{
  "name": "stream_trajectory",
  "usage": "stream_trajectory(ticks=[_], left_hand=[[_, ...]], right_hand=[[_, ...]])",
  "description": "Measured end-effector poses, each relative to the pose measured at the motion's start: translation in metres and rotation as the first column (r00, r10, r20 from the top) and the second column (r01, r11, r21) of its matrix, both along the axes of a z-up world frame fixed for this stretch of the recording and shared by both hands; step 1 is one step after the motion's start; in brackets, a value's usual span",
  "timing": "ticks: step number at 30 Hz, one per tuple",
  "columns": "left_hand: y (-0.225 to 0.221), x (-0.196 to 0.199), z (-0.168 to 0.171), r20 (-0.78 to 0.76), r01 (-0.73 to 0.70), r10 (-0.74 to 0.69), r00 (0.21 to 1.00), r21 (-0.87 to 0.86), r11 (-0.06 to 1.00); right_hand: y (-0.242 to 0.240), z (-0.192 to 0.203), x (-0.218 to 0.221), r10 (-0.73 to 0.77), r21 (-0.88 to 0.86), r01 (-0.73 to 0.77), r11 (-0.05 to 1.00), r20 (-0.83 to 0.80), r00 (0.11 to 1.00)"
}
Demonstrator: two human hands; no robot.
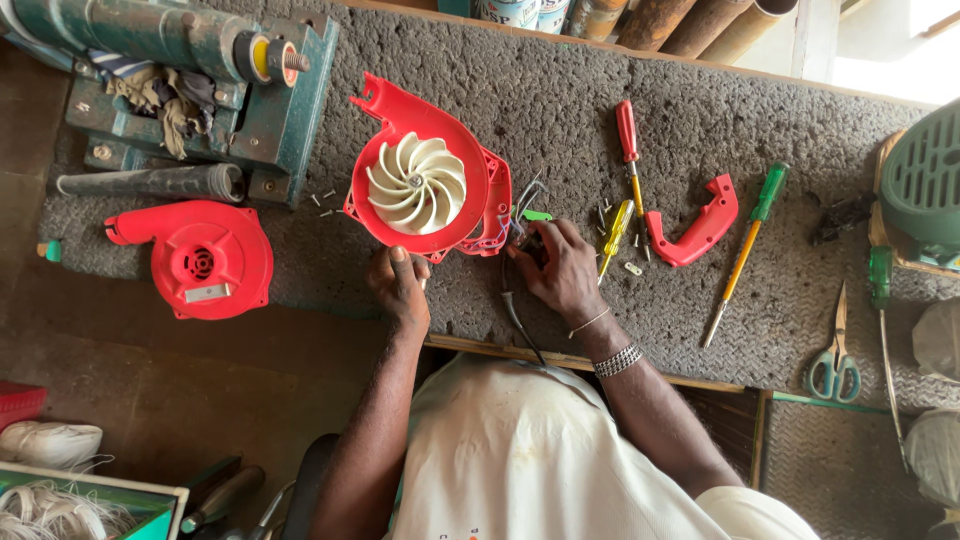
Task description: The person disassembles a red leaf blower using a screwdriver, removes the housing to access the fan, and manipulates internal wiring and components. The person then reassembles the housing and continues adjusting the electrical connections.
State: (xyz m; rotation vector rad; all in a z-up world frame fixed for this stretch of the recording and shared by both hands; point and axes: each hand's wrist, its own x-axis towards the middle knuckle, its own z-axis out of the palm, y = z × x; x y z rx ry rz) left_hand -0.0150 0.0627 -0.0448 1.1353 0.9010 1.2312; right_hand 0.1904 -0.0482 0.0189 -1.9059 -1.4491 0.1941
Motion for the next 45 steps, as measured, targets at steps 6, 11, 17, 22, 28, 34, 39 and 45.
stream_trajectory(ticks=[6, 11, 17, 22, 28, 34, 39, 45], left_hand=[[0.0, -0.001, -0.012, -0.028, -0.036, 0.036, 0.999, -0.018, 0.999], [0.0, 0.0, -0.018, -0.046, -0.091, 0.088, 0.995, -0.05, 0.995], [0.0, 0.0, -0.021, -0.069, -0.092, 0.091, 0.993, -0.017, 0.996], [0.001, -0.007, -0.02, -0.073, -0.043, 0.04, 0.996, -0.04, 0.998], [0.002, -0.009, -0.028, -0.043, 0.051, -0.054, 0.998, -0.067, 0.996], [0.005, -0.008, -0.026, -0.018, 0.13, -0.132, 0.991, -0.1, 0.987], [0.009, -0.01, -0.01, -0.055, 0.213, -0.213, 0.975, -0.005, 0.977], [0.008, -0.009, -0.003, -0.006, 0.252, -0.252, 0.968, -0.042, 0.967]], right_hand=[[-0.001, -0.006, 0.008, 0.128, 0.084, -0.134, 0.987, 0.073, 0.989], [-0.001, -0.005, 0.013, 0.164, 0.05, -0.165, 0.985, 0.022, 0.986], [-0.001, -0.005, 0.018, 0.206, 0.087, -0.21, 0.974, 0.046, 0.977], [-0.002, -0.007, 0.017, 0.181, -0.04, -0.185, 0.982, -0.089, 0.979], [0.0, -0.001, 0.011, 0.208, 0.006, -0.208, 0.978, -0.007, 0.978], [-0.001, 0.013, 0.004, 0.123, -0.033, -0.129, 0.991, -0.155, 0.98], [0.003, 0.015, 0.001, 0.086, -0.081, -0.102, 0.991, -0.184, 0.979], [0.003, 0.012, -0.006, 0.081, -0.088, -0.083, 0.993, -0.027, 0.996]])
